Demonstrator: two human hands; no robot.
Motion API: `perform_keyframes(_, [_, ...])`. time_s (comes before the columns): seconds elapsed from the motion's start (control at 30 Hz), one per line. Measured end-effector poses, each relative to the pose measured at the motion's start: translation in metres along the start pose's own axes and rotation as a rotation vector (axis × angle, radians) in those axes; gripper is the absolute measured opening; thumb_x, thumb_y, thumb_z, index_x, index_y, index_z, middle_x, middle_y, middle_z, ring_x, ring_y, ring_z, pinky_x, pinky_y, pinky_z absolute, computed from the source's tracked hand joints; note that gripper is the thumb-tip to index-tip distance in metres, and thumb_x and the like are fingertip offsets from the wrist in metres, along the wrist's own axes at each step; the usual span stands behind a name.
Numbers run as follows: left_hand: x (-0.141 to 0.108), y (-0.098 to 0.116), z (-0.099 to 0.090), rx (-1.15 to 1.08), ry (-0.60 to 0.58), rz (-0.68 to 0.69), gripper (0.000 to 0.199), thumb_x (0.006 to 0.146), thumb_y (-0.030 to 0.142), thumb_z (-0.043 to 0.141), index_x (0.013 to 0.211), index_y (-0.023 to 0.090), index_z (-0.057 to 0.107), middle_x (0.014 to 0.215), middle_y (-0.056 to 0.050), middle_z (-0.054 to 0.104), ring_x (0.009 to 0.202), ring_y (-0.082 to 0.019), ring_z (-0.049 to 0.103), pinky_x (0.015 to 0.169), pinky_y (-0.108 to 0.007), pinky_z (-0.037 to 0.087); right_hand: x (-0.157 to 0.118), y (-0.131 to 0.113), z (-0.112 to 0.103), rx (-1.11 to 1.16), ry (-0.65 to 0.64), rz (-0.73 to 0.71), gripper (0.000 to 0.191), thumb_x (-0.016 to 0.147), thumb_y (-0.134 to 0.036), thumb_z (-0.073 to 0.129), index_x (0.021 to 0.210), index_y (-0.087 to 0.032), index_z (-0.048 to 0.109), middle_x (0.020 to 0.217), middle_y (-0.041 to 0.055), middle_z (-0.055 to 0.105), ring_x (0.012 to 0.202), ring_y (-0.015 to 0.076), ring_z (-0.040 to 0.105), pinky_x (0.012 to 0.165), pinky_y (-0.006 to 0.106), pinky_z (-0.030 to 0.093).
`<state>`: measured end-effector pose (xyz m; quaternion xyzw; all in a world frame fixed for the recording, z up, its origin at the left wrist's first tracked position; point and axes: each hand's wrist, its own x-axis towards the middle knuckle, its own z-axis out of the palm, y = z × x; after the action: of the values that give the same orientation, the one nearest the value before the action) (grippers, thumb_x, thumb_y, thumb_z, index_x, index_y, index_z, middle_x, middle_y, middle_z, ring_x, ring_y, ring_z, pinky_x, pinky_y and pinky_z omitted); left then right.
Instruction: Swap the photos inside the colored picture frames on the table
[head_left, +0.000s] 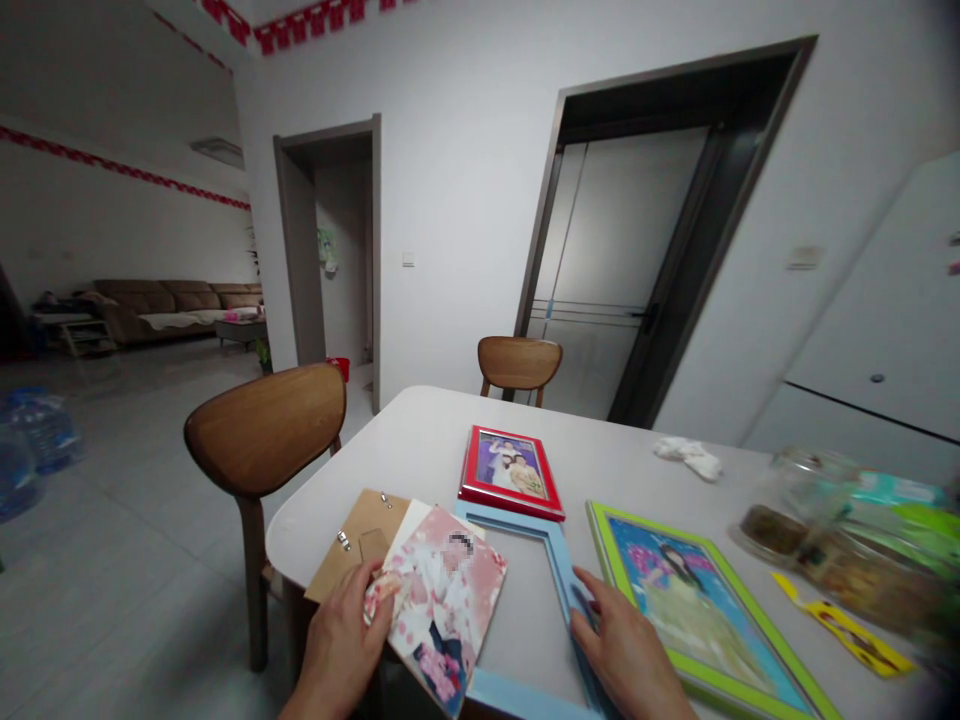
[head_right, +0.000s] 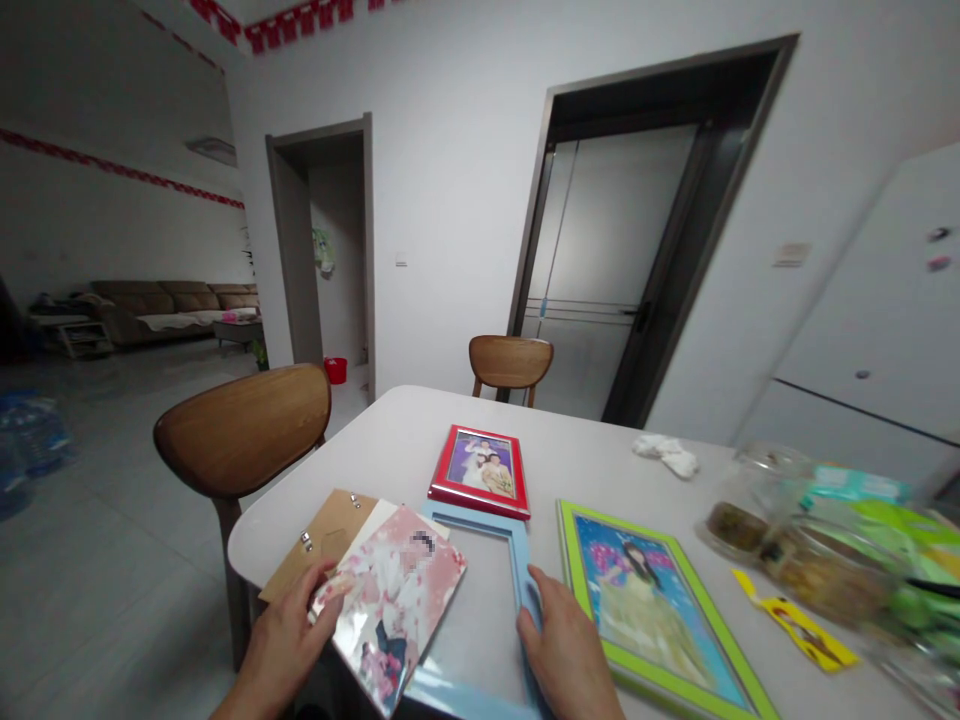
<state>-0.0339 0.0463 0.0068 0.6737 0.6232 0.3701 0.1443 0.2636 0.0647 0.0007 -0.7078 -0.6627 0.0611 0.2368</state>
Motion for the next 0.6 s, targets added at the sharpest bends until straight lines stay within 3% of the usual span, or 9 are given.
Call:
perform_keyframes(0.13, [-0.002, -0.001, 0.003, 0.184, -0.044, 0.128, 0.038, 0.075, 0.029, 0.045, 0.110, 0.015, 0.051, 0.109, -0.012, 0.055, 0.103, -0.027, 0.048, 0.088, -0.042, 0.037, -0.003, -0.002, 0.009, -0.101, 0.003, -0.090, 0.043, 0.072, -0.025, 0.038, 0.107, -0.005, 0.053, 0.110, 0.0161, 0.054, 0.104, 0.0237, 0.048, 0.093, 0.035, 0.033])
perform_keyframes(0.33, [-0.015, 0.008, -0.001, 0.117, -0.307, 0.317, 0.057, 0.068, 0.022, 0.051, 0.123, 0.021, 0.039, 0.133, -0.007, 0.033, 0.121, -0.027, 0.028, 0.100, -0.045, 0.021, -0.008, -0.008, 0.012, -0.171, 0.019, -0.114, 0.040, 0.073, -0.024, 0.040, 0.105, -0.007, 0.057, 0.112, 0.0158, 0.053, 0.105, 0.0261, 0.045, 0.094, 0.039, 0.031])
perform_keyframes(0.47, [-0.017, 0.015, -0.001, 0.117, -0.396, 0.333, 0.063, 0.063, 0.019, 0.053, 0.125, 0.023, 0.038, 0.133, -0.006, 0.031, 0.122, -0.026, 0.025, 0.101, -0.045, 0.017, -0.010, -0.019, 0.004, -0.097, -0.023, -0.144, 0.038, 0.075, -0.025, 0.038, 0.105, -0.010, 0.057, 0.106, 0.0125, 0.057, 0.101, 0.0238, 0.048, 0.091, 0.036, 0.034])
perform_keyframes(0.6, [-0.015, 0.020, 0.007, 0.271, -0.431, 0.262, 0.067, 0.058, 0.014, 0.051, 0.124, 0.015, 0.039, 0.133, -0.010, 0.029, 0.123, -0.028, 0.024, 0.101, -0.045, 0.017, -0.014, -0.035, 0.001, 0.051, -0.051, -0.152, 0.036, 0.074, -0.024, 0.039, 0.101, -0.011, 0.059, 0.100, 0.0114, 0.061, 0.096, 0.0224, 0.051, 0.087, 0.033, 0.036])
